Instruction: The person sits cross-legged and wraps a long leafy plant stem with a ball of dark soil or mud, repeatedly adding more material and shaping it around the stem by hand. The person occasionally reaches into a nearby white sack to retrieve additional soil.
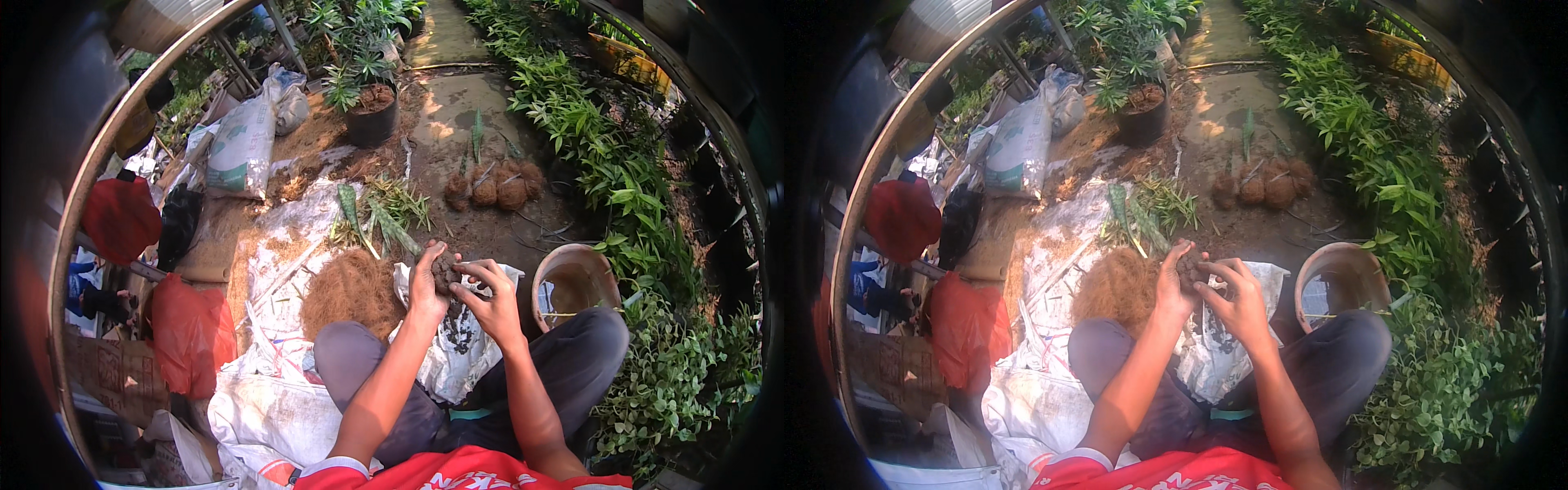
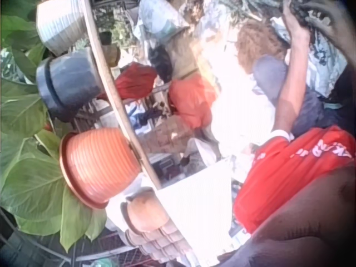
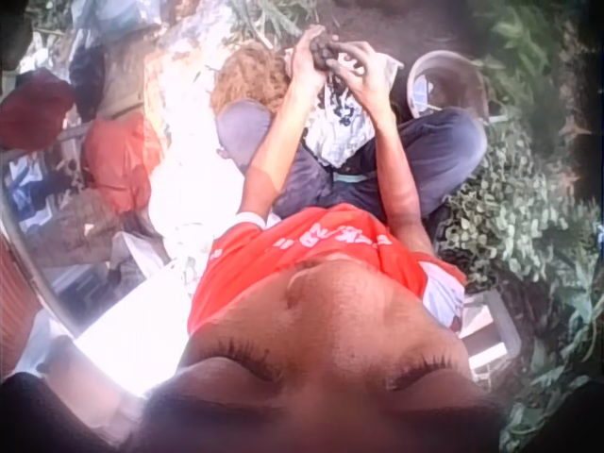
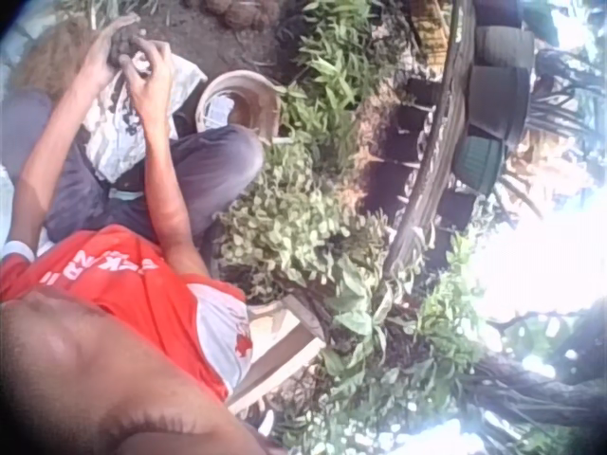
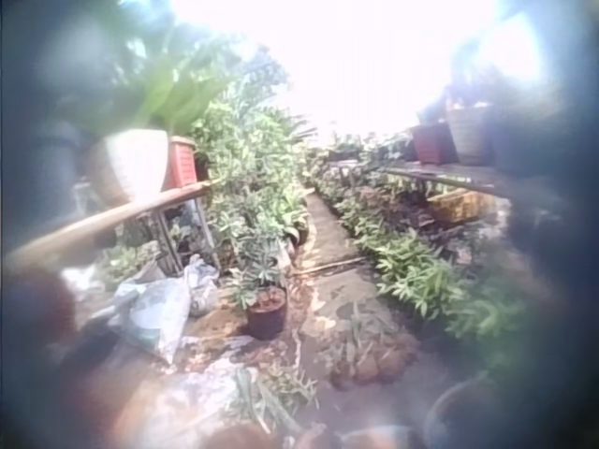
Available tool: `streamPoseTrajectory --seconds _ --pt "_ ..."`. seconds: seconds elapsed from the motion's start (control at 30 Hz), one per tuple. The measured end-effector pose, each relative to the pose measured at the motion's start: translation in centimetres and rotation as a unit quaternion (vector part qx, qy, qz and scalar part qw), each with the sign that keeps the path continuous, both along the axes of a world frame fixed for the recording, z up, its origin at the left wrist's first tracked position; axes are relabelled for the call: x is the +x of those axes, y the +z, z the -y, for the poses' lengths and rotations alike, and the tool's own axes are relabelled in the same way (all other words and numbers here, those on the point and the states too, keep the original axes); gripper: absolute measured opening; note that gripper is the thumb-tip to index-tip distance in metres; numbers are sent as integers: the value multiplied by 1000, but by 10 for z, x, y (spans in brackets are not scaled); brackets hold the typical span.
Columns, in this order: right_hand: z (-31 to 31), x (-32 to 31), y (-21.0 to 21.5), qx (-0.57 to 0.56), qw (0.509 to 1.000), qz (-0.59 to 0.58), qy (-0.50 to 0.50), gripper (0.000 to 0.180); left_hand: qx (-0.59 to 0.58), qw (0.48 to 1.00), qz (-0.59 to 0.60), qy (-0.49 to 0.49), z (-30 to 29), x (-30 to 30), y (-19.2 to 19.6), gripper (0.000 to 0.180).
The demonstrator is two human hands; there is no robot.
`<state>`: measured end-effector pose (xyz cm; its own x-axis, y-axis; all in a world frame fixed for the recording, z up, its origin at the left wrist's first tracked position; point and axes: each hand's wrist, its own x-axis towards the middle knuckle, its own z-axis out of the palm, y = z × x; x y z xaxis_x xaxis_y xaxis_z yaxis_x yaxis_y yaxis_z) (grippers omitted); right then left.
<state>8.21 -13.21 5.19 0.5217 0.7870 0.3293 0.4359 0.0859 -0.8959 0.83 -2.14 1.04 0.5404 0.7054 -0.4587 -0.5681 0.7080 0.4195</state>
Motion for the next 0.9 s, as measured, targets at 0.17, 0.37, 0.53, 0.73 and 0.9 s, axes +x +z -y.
streamPoseTrajectory --seconds 0.17,0.37,0.53,0.73,0.9 --pt "-2 -2 -5 12 1000 6 -29 21 -6 1000 9 -28 0 0 -4 32" --pt "-2 -1 -10 3 1000 6 -20 14 -9 1000 8 -16 0 2 -11 28" --pt "-3 1 -17 17 992 -126 13 14 1 1000 8 2 -1 1 -10 27" --pt "0 7 -22 14 962 -271 30 15 2 1000 -18 18 0 0 -7 30" --pt "-3 9 -19 -13 978 -209 -12 15 8 999 -18 32 1 -1 -6 40"
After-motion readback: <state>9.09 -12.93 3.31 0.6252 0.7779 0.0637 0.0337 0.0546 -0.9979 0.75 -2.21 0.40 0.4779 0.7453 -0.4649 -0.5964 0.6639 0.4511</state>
